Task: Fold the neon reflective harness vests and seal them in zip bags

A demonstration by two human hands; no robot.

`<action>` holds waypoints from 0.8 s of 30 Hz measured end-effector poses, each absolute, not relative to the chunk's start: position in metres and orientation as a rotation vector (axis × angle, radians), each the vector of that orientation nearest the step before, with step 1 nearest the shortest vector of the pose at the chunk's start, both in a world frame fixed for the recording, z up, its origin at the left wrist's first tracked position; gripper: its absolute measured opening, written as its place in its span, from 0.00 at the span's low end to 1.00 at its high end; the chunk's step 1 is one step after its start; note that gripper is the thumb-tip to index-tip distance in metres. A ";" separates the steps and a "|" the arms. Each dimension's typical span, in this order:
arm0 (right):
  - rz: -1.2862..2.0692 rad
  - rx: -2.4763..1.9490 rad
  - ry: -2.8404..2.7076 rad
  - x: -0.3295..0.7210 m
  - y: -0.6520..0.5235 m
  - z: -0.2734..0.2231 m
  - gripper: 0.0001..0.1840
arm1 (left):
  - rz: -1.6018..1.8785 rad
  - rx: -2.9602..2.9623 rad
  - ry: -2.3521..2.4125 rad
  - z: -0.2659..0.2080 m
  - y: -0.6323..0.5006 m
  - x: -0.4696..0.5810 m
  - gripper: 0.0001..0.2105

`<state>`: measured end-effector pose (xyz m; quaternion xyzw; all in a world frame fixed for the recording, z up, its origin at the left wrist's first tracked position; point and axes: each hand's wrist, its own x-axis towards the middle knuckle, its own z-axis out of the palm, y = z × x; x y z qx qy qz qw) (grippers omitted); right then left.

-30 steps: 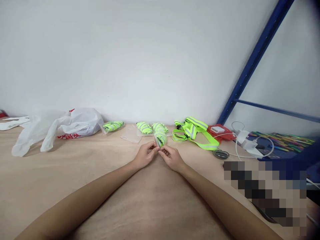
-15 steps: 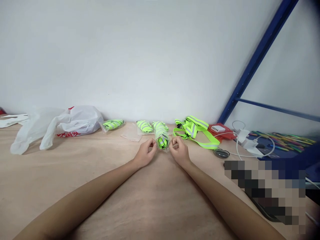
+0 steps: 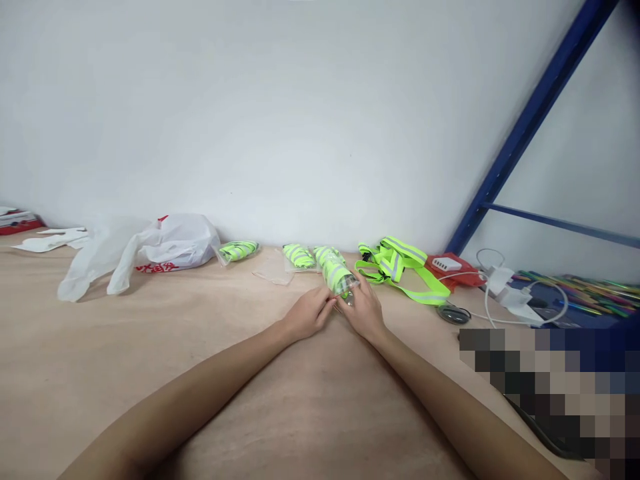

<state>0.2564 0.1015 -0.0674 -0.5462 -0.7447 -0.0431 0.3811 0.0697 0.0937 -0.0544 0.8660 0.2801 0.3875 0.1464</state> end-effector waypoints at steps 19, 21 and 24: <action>1.133 -0.903 -1.164 0.265 0.116 -0.064 0.20 | 1.480 1.768 1.037 -0.056 0.129 0.038 0.22; 1.232 -0.852 -1.119 0.268 0.115 -0.061 0.19 | 1.365 1.660 0.967 -0.056 0.132 0.035 0.21; 1.367 -0.792 -1.042 0.270 0.115 -0.059 0.20 | 1.279 1.607 0.939 -0.055 0.134 0.035 0.21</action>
